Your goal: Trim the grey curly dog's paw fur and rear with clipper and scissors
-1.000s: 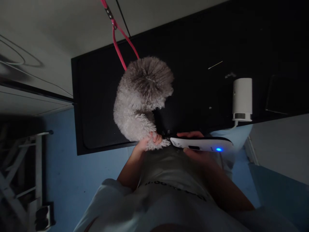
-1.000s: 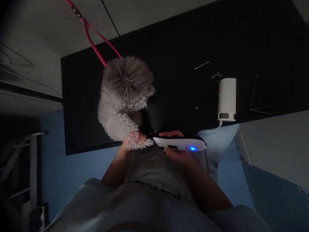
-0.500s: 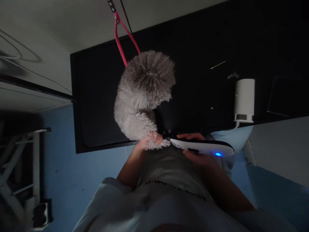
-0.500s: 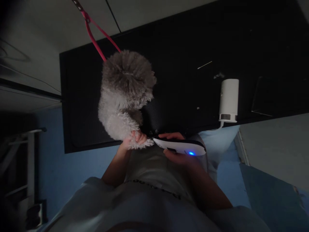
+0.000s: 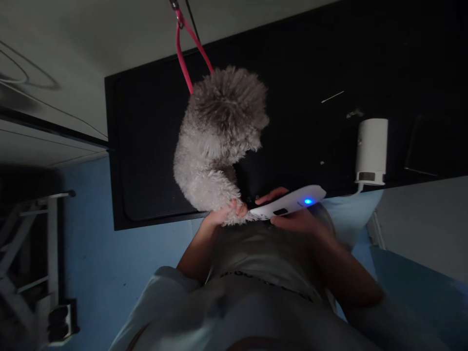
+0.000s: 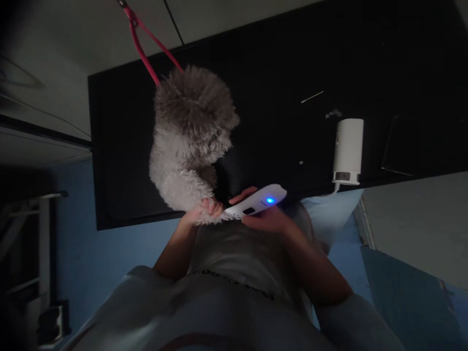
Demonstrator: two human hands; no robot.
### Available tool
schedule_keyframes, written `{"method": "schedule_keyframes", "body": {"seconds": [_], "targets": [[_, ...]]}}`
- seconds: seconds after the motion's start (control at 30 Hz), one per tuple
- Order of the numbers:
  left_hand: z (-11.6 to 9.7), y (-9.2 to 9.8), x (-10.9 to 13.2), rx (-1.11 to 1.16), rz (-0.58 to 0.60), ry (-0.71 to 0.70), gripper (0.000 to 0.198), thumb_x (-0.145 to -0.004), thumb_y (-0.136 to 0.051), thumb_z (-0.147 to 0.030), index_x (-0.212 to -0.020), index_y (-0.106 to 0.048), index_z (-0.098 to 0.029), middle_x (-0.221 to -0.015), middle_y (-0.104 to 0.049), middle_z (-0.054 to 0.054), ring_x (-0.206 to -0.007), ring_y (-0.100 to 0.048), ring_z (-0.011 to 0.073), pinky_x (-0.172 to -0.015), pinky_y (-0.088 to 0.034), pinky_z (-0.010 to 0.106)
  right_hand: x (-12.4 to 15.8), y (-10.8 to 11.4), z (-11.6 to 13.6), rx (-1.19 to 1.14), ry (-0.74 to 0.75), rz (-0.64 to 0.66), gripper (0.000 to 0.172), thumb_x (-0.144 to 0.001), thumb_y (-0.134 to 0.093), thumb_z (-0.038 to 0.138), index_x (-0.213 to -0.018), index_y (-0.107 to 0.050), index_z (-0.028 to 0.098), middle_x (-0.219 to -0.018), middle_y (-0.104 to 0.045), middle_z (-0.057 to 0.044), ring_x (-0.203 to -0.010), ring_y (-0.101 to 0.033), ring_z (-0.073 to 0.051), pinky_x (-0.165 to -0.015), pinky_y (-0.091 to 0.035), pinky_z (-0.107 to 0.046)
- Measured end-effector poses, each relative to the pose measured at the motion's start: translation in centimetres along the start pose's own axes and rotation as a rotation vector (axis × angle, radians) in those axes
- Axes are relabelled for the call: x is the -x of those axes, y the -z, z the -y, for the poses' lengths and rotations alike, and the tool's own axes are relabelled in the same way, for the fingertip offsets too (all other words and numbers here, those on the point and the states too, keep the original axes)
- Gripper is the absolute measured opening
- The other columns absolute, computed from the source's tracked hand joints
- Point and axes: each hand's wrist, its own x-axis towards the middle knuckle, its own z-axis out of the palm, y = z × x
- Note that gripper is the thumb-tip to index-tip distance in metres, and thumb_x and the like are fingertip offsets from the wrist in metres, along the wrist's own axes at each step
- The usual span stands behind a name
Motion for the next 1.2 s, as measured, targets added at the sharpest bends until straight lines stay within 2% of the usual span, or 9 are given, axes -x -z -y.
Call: {"method": "schedule_keyframes", "body": {"seconds": [0.17,0.3,0.37,0.47,0.53,0.67,0.87,1.03,1.2], "targets": [[-0.2,0.0,0.0,-0.003,0.090,0.008,0.065,-0.072,-0.060,-0.071,-0.047,-0.035,-0.017,-0.046,-0.031,-0.004,-0.044,-0.032,0.0080,-0.048,-0.028,0.028,-4.7,1.3,0.7,-0.188,-0.131,0.341,0.045,-0.070,-0.080,0.032,-0.107,-0.057,0.020,-0.107,-0.074,-0.008,-0.099,-0.071,-0.025,-0.084,-0.058,-0.042],[-0.4,-0.3,-0.2,0.023,0.067,-0.036,0.065,-0.073,-0.061,-0.069,-0.048,-0.032,-0.017,-0.047,-0.029,-0.004,-0.044,-0.033,0.0086,-0.048,-0.027,0.027,-5.8,1.5,0.3,-0.214,-0.199,0.424,0.049,-0.067,-0.082,0.036,-0.105,-0.057,0.019,-0.100,-0.075,-0.008,-0.095,-0.072,-0.025,-0.080,-0.059,-0.041],[-0.3,-0.2,-0.3,0.058,0.061,-0.093,0.063,-0.075,-0.063,-0.064,-0.049,-0.030,-0.017,-0.047,-0.029,-0.005,-0.044,-0.032,0.0082,-0.048,-0.027,0.027,-4.5,1.3,-0.3,-0.190,-0.161,0.271,0.049,-0.067,-0.082,0.038,-0.105,-0.056,0.021,-0.099,-0.075,-0.008,-0.093,-0.072,-0.025,-0.079,-0.059,-0.041],[-0.1,-0.1,-0.3,0.095,0.074,-0.155,0.060,-0.078,-0.064,-0.059,-0.050,-0.031,-0.017,-0.049,-0.030,-0.005,-0.043,-0.031,0.0075,-0.049,-0.027,0.028,-1.1,0.4,-1.3,-0.127,-0.028,-0.196,0.051,-0.069,-0.080,0.043,-0.107,-0.049,0.027,-0.100,-0.074,-0.005,-0.091,-0.071,-0.024,-0.079,-0.058,-0.041],[0.0,-0.1,-0.3,0.099,0.082,-0.150,0.060,-0.078,-0.063,-0.060,-0.050,-0.032,-0.017,-0.049,-0.031,-0.005,-0.044,-0.032,0.0078,-0.050,-0.026,0.028,1.0,-0.5,-1.6,-0.063,-0.012,-0.339,0.047,-0.072,-0.076,0.045,-0.104,-0.047,0.030,-0.105,-0.072,-0.005,-0.097,-0.069,-0.024,-0.084,-0.057,-0.043],[-0.3,-0.5,-0.4,0.103,0.083,-0.132,0.057,-0.081,-0.061,-0.057,-0.052,-0.031,-0.016,-0.051,-0.031,-0.004,-0.047,-0.033,0.0084,-0.051,-0.025,0.027,2.9,-2.1,-1.9,-0.010,0.031,-0.382,0.043,-0.074,-0.073,0.043,-0.103,-0.043,0.030,-0.107,-0.070,-0.007,-0.102,-0.066,-0.026,-0.090,-0.053,-0.048],[-0.8,-0.6,-0.4,0.048,0.114,-0.099,0.056,-0.085,-0.053,-0.061,-0.054,-0.040,-0.017,-0.048,-0.034,-0.003,-0.048,-0.031,0.0088,-0.052,-0.026,0.028,2.9,-3.2,-1.6,-0.053,0.029,-0.506,0.037,-0.078,-0.069,0.037,-0.103,-0.042,0.033,-0.105,-0.068,-0.005,-0.102,-0.064,-0.027,-0.093,-0.051,-0.047],[-0.7,-0.5,-0.3,0.029,0.112,-0.094,0.056,-0.084,-0.054,-0.062,-0.054,-0.038,-0.018,-0.049,-0.033,-0.004,-0.048,-0.030,0.0092,-0.053,-0.025,0.028,2.9,-3.8,-1.5,-0.038,0.007,-0.475,0.038,-0.077,-0.068,0.030,-0.106,-0.044,0.034,-0.106,-0.069,-0.004,-0.104,-0.064,-0.028,-0.095,-0.050,-0.049],[-0.5,-0.3,-0.3,0.028,0.122,-0.095,0.056,-0.082,-0.056,-0.062,-0.053,-0.038,-0.018,-0.049,-0.032,-0.004,-0.048,-0.031,0.0095,-0.052,-0.025,0.028,2.7,-4.0,-1.5,-0.025,0.006,-0.520,0.039,-0.076,-0.067,0.027,-0.106,-0.043,0.033,-0.107,-0.068,-0.003,-0.102,-0.065,-0.026,-0.094,-0.052,-0.049]]}}
